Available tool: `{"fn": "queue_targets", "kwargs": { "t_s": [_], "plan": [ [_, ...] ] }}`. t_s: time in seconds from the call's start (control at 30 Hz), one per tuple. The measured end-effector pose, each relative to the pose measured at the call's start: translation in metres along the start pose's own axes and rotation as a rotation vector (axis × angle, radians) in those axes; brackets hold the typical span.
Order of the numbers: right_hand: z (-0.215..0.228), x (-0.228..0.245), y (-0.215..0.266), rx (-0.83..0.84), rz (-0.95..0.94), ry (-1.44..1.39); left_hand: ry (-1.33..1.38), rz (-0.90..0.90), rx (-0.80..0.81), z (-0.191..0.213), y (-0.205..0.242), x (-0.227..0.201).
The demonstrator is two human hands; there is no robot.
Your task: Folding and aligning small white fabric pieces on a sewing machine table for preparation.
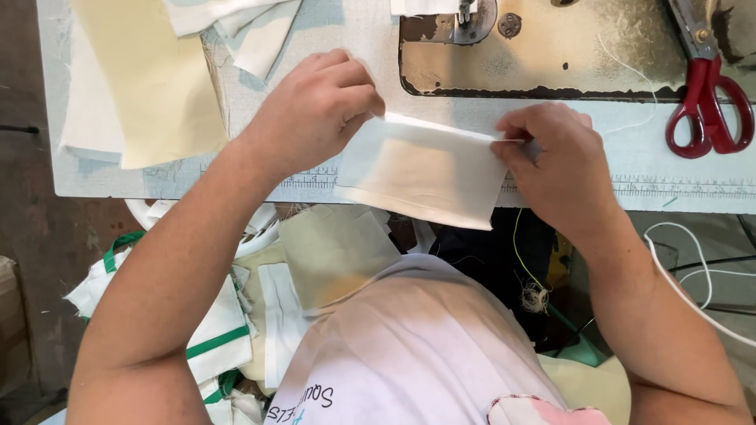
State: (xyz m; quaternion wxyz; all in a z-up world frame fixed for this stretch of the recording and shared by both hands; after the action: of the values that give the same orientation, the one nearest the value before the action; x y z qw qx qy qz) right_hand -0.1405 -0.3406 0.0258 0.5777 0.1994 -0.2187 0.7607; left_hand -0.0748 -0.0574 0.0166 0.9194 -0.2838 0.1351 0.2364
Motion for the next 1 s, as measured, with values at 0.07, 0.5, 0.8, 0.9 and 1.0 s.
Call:
{"fn": "queue_targets", "kwargs": {
  "t_s": [0.07, 0.5, 0.8, 0.9, 1.0],
  "plan": [
    [-0.002, -0.006, 0.004, -0.036, 0.146, 0.081, -0.031, 0.002, -0.009, -0.001, 0.003, 0.002],
    [0.002, 0.004, 0.014, -0.192, 0.514, 0.355, -0.291, -0.055, -0.017, 0.004, 0.005, -0.003],
    [0.003, -0.012, 0.002, -0.028, 0.11, 0.109, -0.274, 0.166, 0.249, -0.008, -0.014, 0.016],
    [0.006, -0.004, -0.002, 0.035, -0.009, 0.082, -0.2, 0.19, 0.343, -0.011, -0.019, 0.028],
    [0.005, -0.004, -0.006, 0.109, -0.022, 0.044, -0.148, 0.15, 0.361, -0.007, -0.025, 0.025]
  ]
}}
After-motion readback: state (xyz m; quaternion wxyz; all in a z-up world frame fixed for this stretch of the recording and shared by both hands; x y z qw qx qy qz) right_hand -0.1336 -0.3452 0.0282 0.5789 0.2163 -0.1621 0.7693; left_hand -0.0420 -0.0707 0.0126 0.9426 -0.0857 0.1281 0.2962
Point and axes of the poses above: each hand's wrist, its own y-axis away from the middle knuckle, its own z-axis out of the back of the hand, x = y × z, the point moved 5 cm from there along -y, towards the middle knuckle, and after that the axes turned 1 degree about y, right-handed, at the moved point
